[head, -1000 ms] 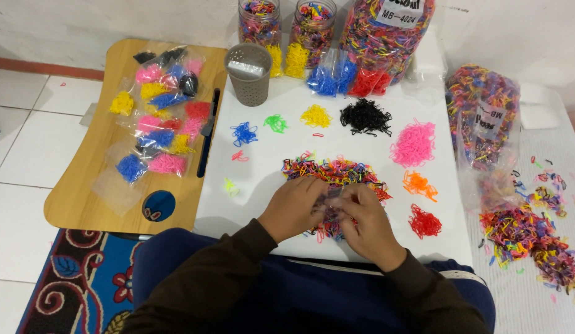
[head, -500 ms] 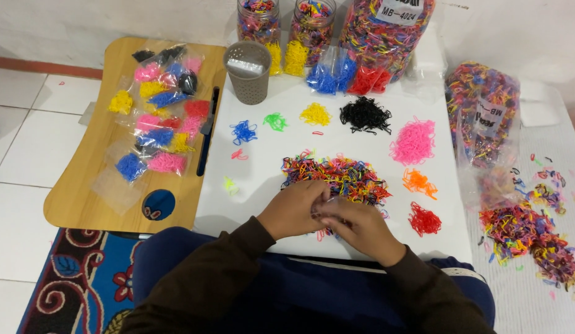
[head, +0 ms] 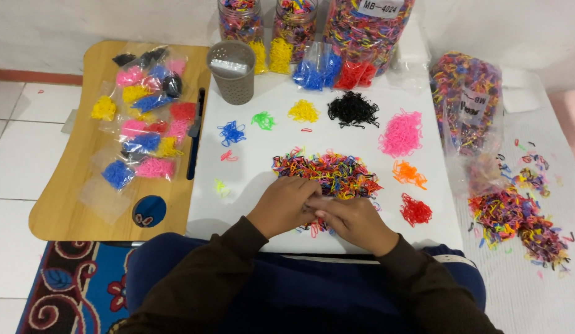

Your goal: The person sits on the floor and sorts a large pile of mixed-color rubber bands by hand into separate color piles on a white table. They then place the sorted black rubber bands into a small plastic bag.

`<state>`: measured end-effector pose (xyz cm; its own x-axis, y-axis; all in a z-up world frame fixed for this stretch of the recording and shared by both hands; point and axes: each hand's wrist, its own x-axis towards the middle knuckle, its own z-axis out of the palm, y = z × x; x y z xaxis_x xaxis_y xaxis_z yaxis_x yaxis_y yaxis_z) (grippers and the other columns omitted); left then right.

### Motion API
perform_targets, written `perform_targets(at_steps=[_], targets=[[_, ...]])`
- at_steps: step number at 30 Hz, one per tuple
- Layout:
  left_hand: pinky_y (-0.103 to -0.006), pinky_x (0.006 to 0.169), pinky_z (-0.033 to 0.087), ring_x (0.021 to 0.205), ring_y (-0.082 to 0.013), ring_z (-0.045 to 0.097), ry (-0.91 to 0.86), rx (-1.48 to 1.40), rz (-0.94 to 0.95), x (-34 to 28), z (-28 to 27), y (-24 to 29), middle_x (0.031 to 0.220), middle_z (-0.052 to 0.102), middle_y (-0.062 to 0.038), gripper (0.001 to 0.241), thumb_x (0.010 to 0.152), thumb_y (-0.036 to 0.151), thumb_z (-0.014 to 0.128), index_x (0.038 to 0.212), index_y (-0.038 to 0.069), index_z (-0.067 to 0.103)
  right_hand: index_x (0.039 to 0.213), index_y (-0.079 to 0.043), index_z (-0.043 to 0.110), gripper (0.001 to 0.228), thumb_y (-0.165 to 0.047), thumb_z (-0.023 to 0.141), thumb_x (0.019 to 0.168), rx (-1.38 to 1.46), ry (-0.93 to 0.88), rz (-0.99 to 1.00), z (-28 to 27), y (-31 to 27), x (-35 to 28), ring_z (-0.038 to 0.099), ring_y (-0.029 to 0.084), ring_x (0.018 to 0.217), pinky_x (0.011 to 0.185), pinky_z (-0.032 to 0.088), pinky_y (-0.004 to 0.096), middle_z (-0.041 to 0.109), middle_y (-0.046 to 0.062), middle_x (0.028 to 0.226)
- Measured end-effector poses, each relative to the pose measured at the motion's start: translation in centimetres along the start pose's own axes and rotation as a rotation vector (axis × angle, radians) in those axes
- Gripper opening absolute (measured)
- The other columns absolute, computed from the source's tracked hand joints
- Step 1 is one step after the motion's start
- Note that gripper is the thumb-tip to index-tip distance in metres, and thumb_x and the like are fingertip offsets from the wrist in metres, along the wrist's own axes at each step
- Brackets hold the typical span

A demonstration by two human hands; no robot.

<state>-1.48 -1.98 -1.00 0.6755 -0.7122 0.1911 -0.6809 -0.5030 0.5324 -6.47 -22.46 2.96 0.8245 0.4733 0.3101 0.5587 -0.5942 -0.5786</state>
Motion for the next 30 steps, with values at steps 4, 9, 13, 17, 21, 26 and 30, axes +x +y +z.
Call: perform_targets(at_steps=[4,9,13,17,21,26,30], targets=[[-0.0451,0.086,0.053,0.095,-0.0362,0.07,0.026,-0.129,-0.04,0.4,0.2,-0.6,0.093,0.07,-0.013,0.042,0.079,0.024,0.079,0.115,0.01,0.063,0.117,-0.021,0.077,0.026,-0.029,0.07,0.093,0.002,0.018,-0.007,-0.8,-0.4,0.9,0.073,0.032,0.061,0.054,0.058,0.041,0.079,0.013,0.082],[-0.0461,0.078,0.056,0.091,-0.0358,0.071,0.099,-0.217,-0.164,0.8,-0.9,-1.0,0.09,0.071,-0.012,0.04,0.083,0.032,0.078,0.114,0.011,0.064,0.114,-0.019,0.081,0.04,-0.047,0.072,0.087,0.313,0.173,0.079,-2.6,3.2,2.0,0.062,0.011,0.049,0.048,0.05,0.028,0.082,0.008,0.082],[-0.0477,0.077,0.057,0.087,-0.0355,0.072,0.196,-0.38,-0.245,2.0,-2.2,-1.2,0.086,0.073,-0.01,0.031,0.082,0.032,0.08,0.104,0.015,0.066,0.104,-0.01,0.081,0.015,-0.022,0.077,0.095,0.175,0.294,0.332,-6.5,8.5,5.3,0.07,0.023,0.059,0.06,0.056,0.032,0.076,0.013,0.078],[-0.0455,0.076,0.057,0.084,-0.0326,0.071,0.301,-0.39,-0.336,4.6,-2.6,-3.0,0.084,0.074,-0.008,0.032,0.082,0.035,0.081,0.101,0.015,0.065,0.116,-0.01,0.077,0.029,-0.012,0.083,0.088,-0.009,0.219,0.439,-7.4,15.3,9.1,0.073,0.03,0.086,0.074,0.06,0.039,0.074,0.016,0.102],[-0.0464,0.077,0.057,0.086,-0.0321,0.072,0.442,-0.313,-0.282,9.7,-1.3,-6.8,0.086,0.076,-0.009,0.036,0.08,0.033,0.083,0.103,0.012,0.066,0.126,-0.007,0.072,0.043,-0.006,0.082,0.084,-0.111,0.065,0.417,-6.0,19.3,11.7,0.069,0.043,0.102,0.085,0.06,0.047,0.07,0.023,0.119],[-0.0387,0.086,0.057,0.093,-0.0241,0.07,0.534,-0.374,-0.396,16.4,1.4,-8.9,0.089,0.076,-0.002,0.033,0.082,0.037,0.083,0.103,0.02,0.064,0.13,-0.012,0.07,0.054,-0.015,0.084,0.078,-0.228,-0.045,0.268,-4.2,22.4,13.5,0.065,0.043,0.115,0.099,0.055,0.052,0.068,0.021,0.126],[-0.0399,0.088,0.056,0.095,-0.0249,0.07,0.595,-0.396,-0.479,19.8,3.6,-10.2,0.091,0.076,-0.002,0.031,0.083,0.037,0.082,0.101,0.019,0.065,0.122,-0.012,0.074,0.041,-0.016,0.082,0.082,-0.308,-0.109,0.32,-2.2,24.5,14.1,0.067,0.038,0.115,0.098,0.056,0.045,0.068,0.018,0.125]])
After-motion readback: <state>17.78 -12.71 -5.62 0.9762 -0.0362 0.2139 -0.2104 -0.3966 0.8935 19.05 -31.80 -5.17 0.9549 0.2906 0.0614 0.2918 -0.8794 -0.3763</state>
